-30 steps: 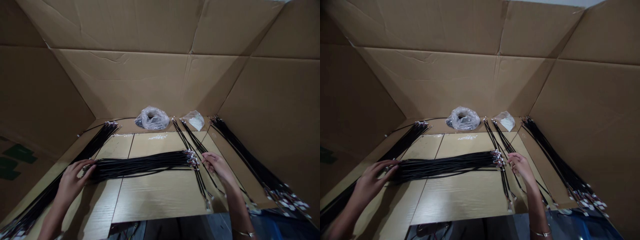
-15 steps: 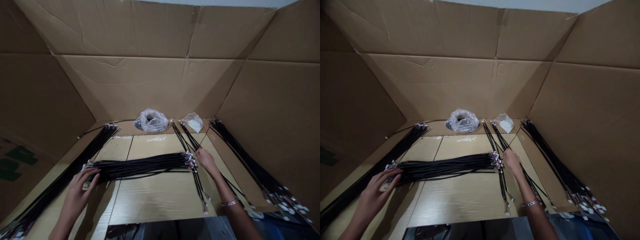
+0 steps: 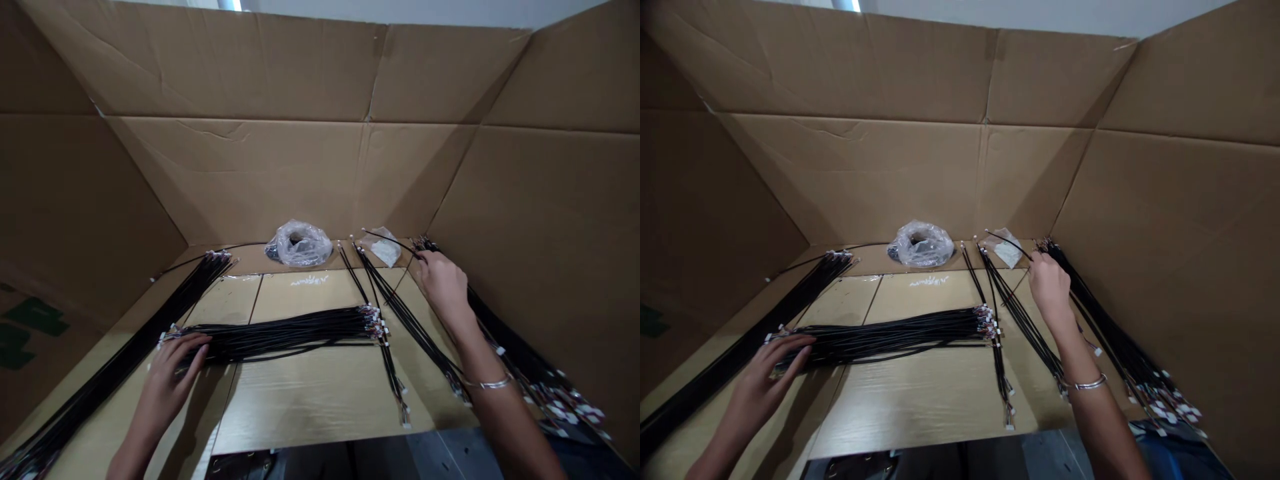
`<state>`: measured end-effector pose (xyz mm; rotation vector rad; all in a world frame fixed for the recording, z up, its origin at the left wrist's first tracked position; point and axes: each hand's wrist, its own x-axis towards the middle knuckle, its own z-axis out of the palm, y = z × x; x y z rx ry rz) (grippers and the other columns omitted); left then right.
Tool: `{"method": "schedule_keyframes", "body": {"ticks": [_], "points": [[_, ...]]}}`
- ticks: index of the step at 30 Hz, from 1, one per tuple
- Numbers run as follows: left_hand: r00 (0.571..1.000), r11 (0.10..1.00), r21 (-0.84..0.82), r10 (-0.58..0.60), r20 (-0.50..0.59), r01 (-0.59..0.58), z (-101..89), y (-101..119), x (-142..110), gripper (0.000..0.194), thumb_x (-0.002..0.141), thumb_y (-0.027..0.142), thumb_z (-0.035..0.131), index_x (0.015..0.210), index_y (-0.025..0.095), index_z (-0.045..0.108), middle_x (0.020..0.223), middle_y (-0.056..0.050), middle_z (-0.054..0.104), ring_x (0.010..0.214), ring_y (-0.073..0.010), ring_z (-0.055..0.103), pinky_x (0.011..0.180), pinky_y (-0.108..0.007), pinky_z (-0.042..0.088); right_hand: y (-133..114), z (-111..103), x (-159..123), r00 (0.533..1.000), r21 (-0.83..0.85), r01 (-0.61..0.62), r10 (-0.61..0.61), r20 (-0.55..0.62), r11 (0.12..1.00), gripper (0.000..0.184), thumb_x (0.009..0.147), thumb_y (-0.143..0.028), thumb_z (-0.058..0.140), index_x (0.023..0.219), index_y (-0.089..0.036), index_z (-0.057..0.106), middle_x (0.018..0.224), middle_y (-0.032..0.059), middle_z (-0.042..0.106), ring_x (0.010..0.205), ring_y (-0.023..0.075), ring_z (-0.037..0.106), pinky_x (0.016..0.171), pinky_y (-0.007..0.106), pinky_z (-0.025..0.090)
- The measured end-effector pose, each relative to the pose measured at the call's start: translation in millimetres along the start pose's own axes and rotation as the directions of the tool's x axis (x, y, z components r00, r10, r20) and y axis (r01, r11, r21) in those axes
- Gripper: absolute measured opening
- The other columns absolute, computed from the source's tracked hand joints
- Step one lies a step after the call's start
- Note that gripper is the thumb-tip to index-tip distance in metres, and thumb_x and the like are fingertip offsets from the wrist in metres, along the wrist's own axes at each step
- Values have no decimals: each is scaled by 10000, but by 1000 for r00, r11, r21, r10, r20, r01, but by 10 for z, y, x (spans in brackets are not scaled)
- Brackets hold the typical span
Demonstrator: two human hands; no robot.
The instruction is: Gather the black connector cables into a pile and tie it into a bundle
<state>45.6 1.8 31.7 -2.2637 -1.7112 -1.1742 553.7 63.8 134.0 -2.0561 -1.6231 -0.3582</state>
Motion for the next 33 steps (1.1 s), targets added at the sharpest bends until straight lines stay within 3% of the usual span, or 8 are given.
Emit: {"method": "schedule_keyframes", "body": {"ticks": [4, 7, 10, 12, 15, 19, 23, 33], "points": [[1000, 1000, -19, 17, -5, -17, -7, 169, 55, 346, 911, 549, 478, 952, 270, 678, 946, -52, 726, 919, -256, 672, 869, -410, 531, -21, -31, -45, 984, 441, 33, 47, -171, 897, 223, 879, -283, 527, 1003, -190, 686, 930, 89, 703, 780, 215, 629, 727, 337, 477], [1000, 997, -78, 27, -2, -27, 6, 393, 135, 314, 921, 510, 492, 954, 266, 686, 948, -51, 726, 913, -237, 670, 842, -378, 540, -210, -42, -171, 972, 848, -14, 207, -113, 530, 272, 813, -381, 635, 1024, -211, 655, 751, 3, 643, 563, 134, 512, 548, 267, 446], [998, 983, -182, 30, 60, -18, 34, 677, 236, 281, 931, 459, 505, 981, 258, 694, 977, -53, 727, 940, -221, 669, 853, -351, 542, -549, -75, -346, 973, 987, -110, 215, 84, 115, 370, 748, -429, 723, 1045, -229, 632, 691, -50, 584, 458, 80, 382, 404, 201, 343], [991, 966, -258, 35, 129, -1, 52, 876, 296, 278, 944, 427, 492, 1024, 259, 699, 1011, -56, 730, 964, -215, 674, 868, -341, 541, -792, -95, -465, 970, 984, -165, 169, 173, -61, 357, 738, -431, 746, 1010, -231, 629, 706, -53, 577, 482, 74, 409, 404, 184, 366], [970, 928, -367, 28, 242, 65, 78, 1150, 351, 310, 971, 395, 444, 1103, 277, 698, 1086, -55, 730, 1022, -207, 676, 888, -333, 542, -1087, -81, -629, 966, 957, -186, 134, 219, -223, 308, 743, -418, 751, 945, -241, 599, 726, -54, 585, 523, 81, 460, 442, 191, 437], [937, 850, -501, 25, 347, 163, 122, 1406, 355, 346, 985, 400, 409, 1087, 278, 717, 1097, -56, 743, 1030, -209, 689, 882, -326, 554, -1319, 45, -839, 962, 920, -216, 92, 259, -326, 255, 786, -403, 726, 895, -238, 565, 740, -49, 595, 559, 86, 502, 521, 215, 504], [908, 795, -549, -6, 419, 258, 181, 1495, 314, 331, 947, 439, 479, 1073, 252, 721, 929, -47, 768, 832, -198, 719, 735, -287, 574, -1437, 223, -1051, 952, 901, -263, 60, 301, -345, 277, 803, -435, 720, 890, -230, 555, 747, -43, 624, 561, 89, 542, 556, 239, 543], [889, 811, -455, -162, 429, 368, 155, 1229, 197, 322, 846, 493, 574, 873, 231, 760, 713, -37, 712, 724, -192, 677, 691, -272, 528, -1187, 291, -1080, 915, 871, -379, 17, 404, -313, 363, 767, -421, 765, 1002, -220, 576, 804, 16, 710, 638, 149, 667, 558, 283, 583]]}}
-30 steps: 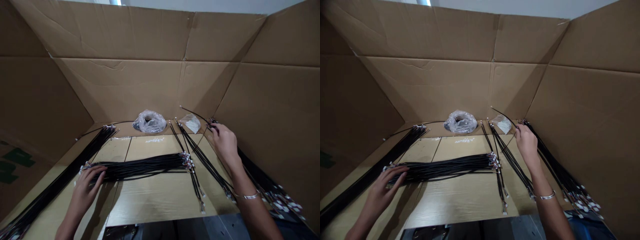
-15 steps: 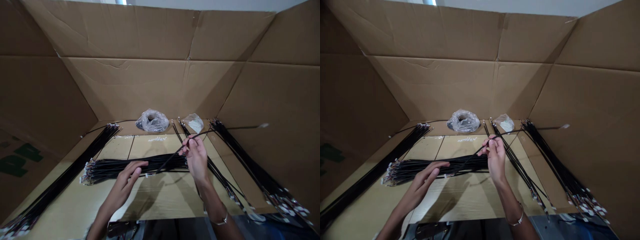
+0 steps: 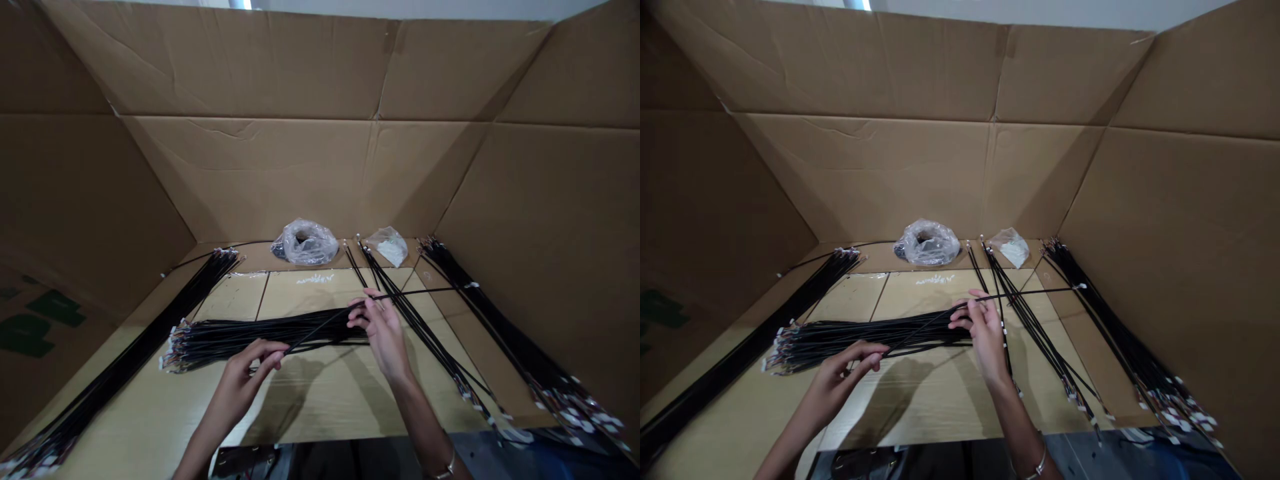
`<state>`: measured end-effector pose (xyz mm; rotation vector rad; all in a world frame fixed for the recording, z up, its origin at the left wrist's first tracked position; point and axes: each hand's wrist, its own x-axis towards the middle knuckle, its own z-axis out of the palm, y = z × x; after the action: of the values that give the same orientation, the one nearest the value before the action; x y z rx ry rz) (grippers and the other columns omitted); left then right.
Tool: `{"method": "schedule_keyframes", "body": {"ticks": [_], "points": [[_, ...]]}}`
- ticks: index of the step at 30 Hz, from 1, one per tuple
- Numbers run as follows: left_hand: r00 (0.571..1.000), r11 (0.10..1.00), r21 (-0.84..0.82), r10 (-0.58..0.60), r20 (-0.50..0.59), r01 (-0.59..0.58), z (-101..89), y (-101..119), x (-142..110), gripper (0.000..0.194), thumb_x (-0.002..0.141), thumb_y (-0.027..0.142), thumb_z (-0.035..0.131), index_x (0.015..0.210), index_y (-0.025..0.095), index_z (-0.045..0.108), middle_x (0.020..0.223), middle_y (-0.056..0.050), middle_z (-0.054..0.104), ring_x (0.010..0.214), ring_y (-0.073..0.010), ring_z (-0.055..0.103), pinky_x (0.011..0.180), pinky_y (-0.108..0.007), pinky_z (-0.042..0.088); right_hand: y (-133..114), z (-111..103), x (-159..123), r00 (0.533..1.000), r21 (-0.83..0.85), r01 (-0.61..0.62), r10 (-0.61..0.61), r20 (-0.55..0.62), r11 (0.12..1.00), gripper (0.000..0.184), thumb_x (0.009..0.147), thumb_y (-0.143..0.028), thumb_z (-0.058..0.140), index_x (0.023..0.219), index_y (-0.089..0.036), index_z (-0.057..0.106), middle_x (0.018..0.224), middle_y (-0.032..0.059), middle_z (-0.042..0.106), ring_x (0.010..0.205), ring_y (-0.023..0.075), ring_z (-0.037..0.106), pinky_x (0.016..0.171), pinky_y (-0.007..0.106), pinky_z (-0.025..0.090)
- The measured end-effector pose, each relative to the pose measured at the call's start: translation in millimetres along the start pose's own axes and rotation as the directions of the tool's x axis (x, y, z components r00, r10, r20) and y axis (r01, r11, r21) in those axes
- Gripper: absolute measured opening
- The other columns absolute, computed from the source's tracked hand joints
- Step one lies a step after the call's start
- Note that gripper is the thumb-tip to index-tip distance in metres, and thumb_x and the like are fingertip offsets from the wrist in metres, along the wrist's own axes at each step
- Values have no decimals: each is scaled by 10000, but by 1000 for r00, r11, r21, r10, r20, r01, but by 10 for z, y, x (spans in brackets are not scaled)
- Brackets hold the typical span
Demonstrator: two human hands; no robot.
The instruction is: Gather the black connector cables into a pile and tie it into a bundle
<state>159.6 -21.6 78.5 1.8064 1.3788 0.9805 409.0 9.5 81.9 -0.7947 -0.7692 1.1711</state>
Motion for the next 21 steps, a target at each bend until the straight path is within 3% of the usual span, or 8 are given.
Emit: {"method": "schedule_keyframes", "body": {"ticks": [6, 9, 16, 21], "points": [[977, 958, -208, -209, -32, 198, -112, -18, -58, 481, 760, 645, 616, 881, 201, 757, 693, -43, 708, 691, -201, 646, 672, -291, 530, -127, -247, 102, 979, -19, 77, -79, -188, 997, 434, 676, -396, 834, 974, -224, 569, 803, -3, 716, 637, 139, 680, 607, 285, 589], [964, 932, -279, -259, -63, 232, -147, 4, -73, 543, 764, 691, 586, 881, 189, 755, 698, -46, 706, 677, -190, 619, 676, -288, 525, -137, -298, 114, 967, -30, 104, -108, -229, 994, 440, 666, -396, 838, 955, -227, 552, 791, -8, 719, 626, 129, 675, 621, 272, 582], [935, 925, -244, -329, -129, 292, -334, -119, -105, 500, 594, 666, 748, 808, 214, 747, 823, -55, 746, 792, -224, 676, 695, -290, 543, -104, -353, 110, 963, -47, 114, -122, -242, 992, 420, 661, -405, 840, 907, -223, 553, 799, -5, 714, 638, 133, 679, 646, 287, 590], [896, 946, -185, -314, -315, 266, -612, -404, -79, 528, 515, 689, 768, 755, 221, 723, 830, -54, 759, 815, -242, 693, 721, -313, 567, -90, -548, 188, 957, -47, 74, -84, -279, 996, 443, 632, -491, 841, 844, -203, 580, 748, 9, 697, 630, 153, 681, 579, 279, 583]]}}
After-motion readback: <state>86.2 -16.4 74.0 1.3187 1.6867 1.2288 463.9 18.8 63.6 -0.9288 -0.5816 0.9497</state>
